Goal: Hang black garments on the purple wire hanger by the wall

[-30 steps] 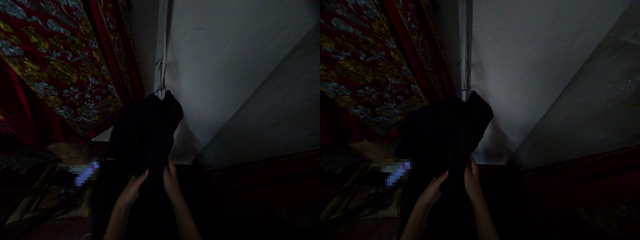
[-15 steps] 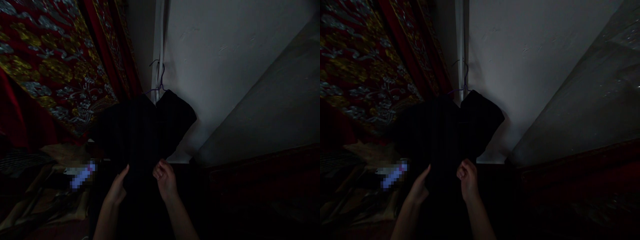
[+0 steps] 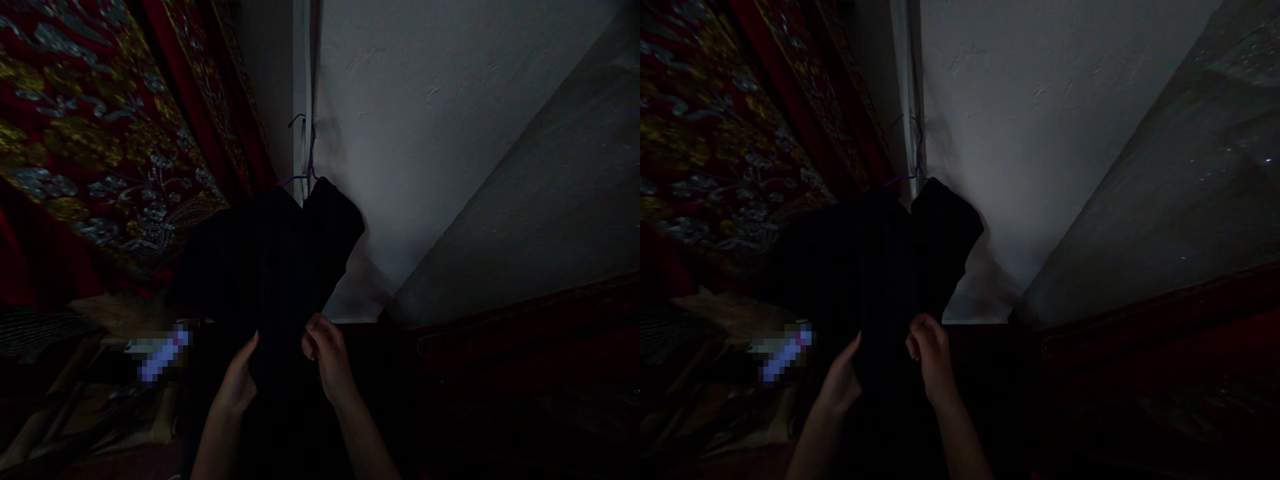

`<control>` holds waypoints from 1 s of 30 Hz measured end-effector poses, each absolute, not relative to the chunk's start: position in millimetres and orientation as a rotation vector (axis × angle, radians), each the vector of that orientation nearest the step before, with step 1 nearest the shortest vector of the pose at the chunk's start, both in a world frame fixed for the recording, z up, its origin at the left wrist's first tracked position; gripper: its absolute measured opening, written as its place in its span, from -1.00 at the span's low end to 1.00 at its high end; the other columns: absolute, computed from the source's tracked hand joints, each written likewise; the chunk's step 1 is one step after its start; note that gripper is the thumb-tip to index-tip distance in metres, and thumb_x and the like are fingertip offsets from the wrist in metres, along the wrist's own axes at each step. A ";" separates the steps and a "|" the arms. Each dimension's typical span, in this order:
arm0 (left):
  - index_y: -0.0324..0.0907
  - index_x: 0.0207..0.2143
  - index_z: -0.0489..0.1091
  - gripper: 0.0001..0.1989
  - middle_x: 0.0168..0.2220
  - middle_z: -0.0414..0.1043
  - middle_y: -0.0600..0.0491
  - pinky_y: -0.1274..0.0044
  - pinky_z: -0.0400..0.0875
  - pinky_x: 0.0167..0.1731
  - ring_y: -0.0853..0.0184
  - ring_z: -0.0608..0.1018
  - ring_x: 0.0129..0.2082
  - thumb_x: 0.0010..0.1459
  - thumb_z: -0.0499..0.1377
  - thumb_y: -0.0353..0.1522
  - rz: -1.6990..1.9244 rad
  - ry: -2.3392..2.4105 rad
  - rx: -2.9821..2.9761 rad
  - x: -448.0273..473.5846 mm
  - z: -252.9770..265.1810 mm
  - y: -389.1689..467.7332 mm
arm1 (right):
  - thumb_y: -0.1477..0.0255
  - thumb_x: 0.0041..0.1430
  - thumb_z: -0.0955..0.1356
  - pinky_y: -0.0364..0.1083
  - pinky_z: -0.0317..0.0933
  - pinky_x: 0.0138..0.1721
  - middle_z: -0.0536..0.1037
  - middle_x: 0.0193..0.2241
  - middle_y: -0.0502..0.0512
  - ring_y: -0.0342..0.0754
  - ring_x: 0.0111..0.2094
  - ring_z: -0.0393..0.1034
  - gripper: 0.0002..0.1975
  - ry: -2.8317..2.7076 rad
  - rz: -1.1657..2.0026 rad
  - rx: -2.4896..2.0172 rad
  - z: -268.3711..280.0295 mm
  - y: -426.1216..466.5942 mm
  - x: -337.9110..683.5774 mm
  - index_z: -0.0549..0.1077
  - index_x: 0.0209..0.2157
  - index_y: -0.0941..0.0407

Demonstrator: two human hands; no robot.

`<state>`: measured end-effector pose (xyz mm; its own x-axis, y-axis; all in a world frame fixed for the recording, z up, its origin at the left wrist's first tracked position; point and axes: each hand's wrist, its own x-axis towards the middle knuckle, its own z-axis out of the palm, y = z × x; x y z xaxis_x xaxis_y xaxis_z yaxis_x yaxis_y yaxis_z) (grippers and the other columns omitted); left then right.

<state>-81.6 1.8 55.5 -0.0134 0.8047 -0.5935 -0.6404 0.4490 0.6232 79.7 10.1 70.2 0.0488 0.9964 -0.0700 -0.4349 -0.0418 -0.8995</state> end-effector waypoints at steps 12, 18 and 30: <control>-0.11 -0.09 0.49 -0.70 0.01 0.50 -0.04 0.40 0.26 0.24 0.11 0.47 0.15 0.09 0.36 -0.38 1.608 1.420 1.070 -36.3 33.8 -1.0 | 0.19 0.03 0.44 -0.18 -0.09 -0.58 0.17 -0.70 -0.15 -0.21 -0.63 -0.01 -0.70 -0.956 1.402 -1.067 68.1 11.1 80.3 0.38 -0.54 0.10; -0.14 -0.19 0.54 -0.76 -0.11 0.57 -0.05 0.40 0.34 0.14 0.07 0.54 0.03 0.03 0.34 -0.43 1.517 1.319 0.973 -13.3 38.2 13.5 | 0.21 0.08 0.41 -0.19 -0.07 -0.56 0.22 -0.65 -0.12 -0.20 -0.58 0.02 -0.70 -0.995 1.342 -1.045 66.9 11.1 78.5 0.37 -0.55 0.11; -0.17 -0.23 0.46 -0.84 -0.28 0.50 -0.01 0.48 0.42 -0.19 0.26 0.56 -0.24 0.34 0.08 -0.40 1.468 1.259 1.701 -12.6 15.8 21.3 | 0.22 0.03 0.37 -0.17 -0.19 -0.64 0.18 -0.80 -0.15 -0.27 -0.74 -0.07 -0.70 -0.893 1.216 -1.026 106.4 56.4 99.9 0.43 -0.60 0.14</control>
<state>-12.6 21.3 15.8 -0.0401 0.9009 0.4322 0.2899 -0.4035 0.8678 99.9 56.4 106.4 0.1446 0.9895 0.0054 -0.3006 0.0492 -0.9525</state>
